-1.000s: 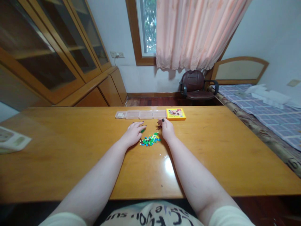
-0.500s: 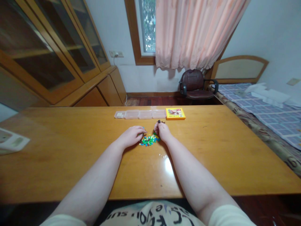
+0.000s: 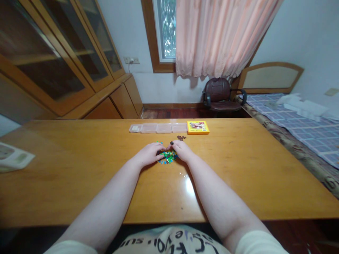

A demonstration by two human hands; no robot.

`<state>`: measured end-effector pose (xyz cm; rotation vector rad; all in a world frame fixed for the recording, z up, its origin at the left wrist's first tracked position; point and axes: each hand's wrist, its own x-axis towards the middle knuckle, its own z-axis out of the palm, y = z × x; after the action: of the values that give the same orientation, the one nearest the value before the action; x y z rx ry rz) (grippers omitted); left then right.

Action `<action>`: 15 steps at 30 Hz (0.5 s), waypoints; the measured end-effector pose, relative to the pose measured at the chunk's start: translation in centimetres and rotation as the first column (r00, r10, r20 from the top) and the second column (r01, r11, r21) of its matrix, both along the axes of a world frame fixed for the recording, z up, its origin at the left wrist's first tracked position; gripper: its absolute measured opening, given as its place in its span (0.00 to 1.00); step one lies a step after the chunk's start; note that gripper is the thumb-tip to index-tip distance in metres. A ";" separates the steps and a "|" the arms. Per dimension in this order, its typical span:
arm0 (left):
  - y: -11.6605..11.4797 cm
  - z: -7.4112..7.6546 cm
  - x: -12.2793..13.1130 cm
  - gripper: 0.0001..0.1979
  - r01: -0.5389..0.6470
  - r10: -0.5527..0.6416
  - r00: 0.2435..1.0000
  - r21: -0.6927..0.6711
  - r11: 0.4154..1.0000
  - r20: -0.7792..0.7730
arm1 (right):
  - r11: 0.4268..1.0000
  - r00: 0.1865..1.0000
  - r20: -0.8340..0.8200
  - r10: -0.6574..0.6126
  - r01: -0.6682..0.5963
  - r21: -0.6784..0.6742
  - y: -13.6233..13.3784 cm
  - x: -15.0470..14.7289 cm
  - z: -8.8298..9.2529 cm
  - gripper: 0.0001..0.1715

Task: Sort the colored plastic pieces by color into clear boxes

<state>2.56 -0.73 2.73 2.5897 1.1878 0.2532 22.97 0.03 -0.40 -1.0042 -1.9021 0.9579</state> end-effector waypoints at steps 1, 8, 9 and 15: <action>0.1 0.0 0.0 0.12 -0.024 0.024 1.000 0.013 1.000 0.002 | 1.000 1.000 0.009 0.012 -0.012 -0.009 0.0 0.0 0.0 0.36; 0.1 0.7 -0.8 0.09 -0.215 0.215 0.977 0.038 0.976 0.015 | 1.000 0.999 0.045 -0.004 0.005 -0.026 0.0 0.0 0.0 0.32; 0.0 0.9 -0.9 0.08 -0.223 0.223 0.975 0.024 0.974 -0.001 | 1.000 0.998 0.058 0.004 -0.002 -0.031 0.0 0.0 0.0 0.31; -0.6 1.3 -0.8 0.18 -0.213 0.203 0.976 -0.135 0.968 -0.084 | 0.999 0.986 0.165 0.017 -0.011 -0.036 0.0 0.0 0.1 0.26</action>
<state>1.74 -1.30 4.08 2.3701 1.4491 0.1155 22.94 -0.01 -0.26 -1.1220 -2.0369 0.9436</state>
